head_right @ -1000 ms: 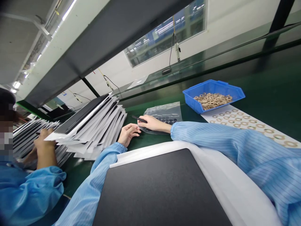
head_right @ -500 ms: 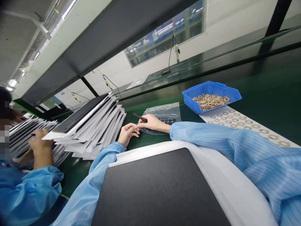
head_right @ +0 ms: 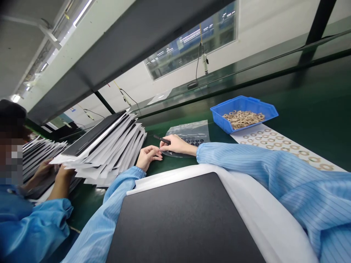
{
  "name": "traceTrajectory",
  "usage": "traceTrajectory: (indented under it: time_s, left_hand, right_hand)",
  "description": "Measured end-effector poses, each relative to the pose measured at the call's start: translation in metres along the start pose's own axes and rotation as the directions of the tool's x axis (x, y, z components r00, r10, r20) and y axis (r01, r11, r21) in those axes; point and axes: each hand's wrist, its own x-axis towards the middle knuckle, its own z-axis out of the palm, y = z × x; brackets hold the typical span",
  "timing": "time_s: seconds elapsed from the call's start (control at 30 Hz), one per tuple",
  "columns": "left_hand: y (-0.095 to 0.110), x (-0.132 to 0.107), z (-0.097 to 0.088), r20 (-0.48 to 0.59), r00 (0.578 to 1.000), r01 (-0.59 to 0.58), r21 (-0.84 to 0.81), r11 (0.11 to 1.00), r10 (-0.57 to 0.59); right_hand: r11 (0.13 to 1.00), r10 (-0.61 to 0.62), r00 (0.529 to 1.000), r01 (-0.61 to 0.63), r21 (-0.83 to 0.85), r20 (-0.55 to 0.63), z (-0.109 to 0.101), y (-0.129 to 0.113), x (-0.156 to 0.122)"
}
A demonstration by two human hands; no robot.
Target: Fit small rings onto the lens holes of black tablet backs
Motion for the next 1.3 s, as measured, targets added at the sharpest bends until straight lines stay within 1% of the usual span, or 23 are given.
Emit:
traceTrajectory:
  time_s: [0.17,0.33,0.47,0.63,0.8,0.93,1.13,1.3]
  left_hand:
    - [-0.001,0.001,0.0,0.008,1.0,0.012,0.024,1.0,-0.012]
    - [0.0,0.0,0.001,0.011,1.0,0.025,0.054,0.998,-0.026]
    - [0.005,-0.002,-0.001,0.018,0.999,0.049,0.103,0.993,-0.052]
    - [0.013,-0.003,-0.005,0.059,0.993,0.091,0.182,0.979,-0.103]
    - [0.012,-0.001,-0.006,0.071,0.989,0.109,0.236,0.966,-0.129]
    - [0.007,0.002,-0.006,0.075,0.991,0.093,0.251,0.964,-0.115]
    - [0.0,0.005,-0.006,0.086,0.995,0.036,0.234,0.972,-0.058]
    - [-0.003,0.005,-0.007,0.108,0.994,-0.01,0.21,0.978,-0.013]
  right_hand:
    - [1.0,-0.009,0.999,0.008,0.018,0.038,-0.001,-0.004,-0.002]
    - [1.0,0.002,0.999,-0.003,0.01,0.054,-0.001,-0.003,-0.001]
    - [1.0,-0.004,0.998,0.004,-0.002,0.07,0.0,-0.001,0.0]
    - [0.999,-0.026,0.995,0.028,-0.026,0.096,0.003,0.001,0.0]
    - [0.998,-0.046,0.994,0.05,-0.042,0.103,0.003,0.001,0.0]
    - [0.998,-0.038,0.994,0.043,-0.047,0.107,0.002,-0.002,-0.001]
    - [0.999,-0.022,0.993,0.026,-0.036,0.113,0.002,-0.003,-0.001]
    - [1.0,0.011,0.989,-0.009,-0.017,0.147,0.002,0.0,0.0]
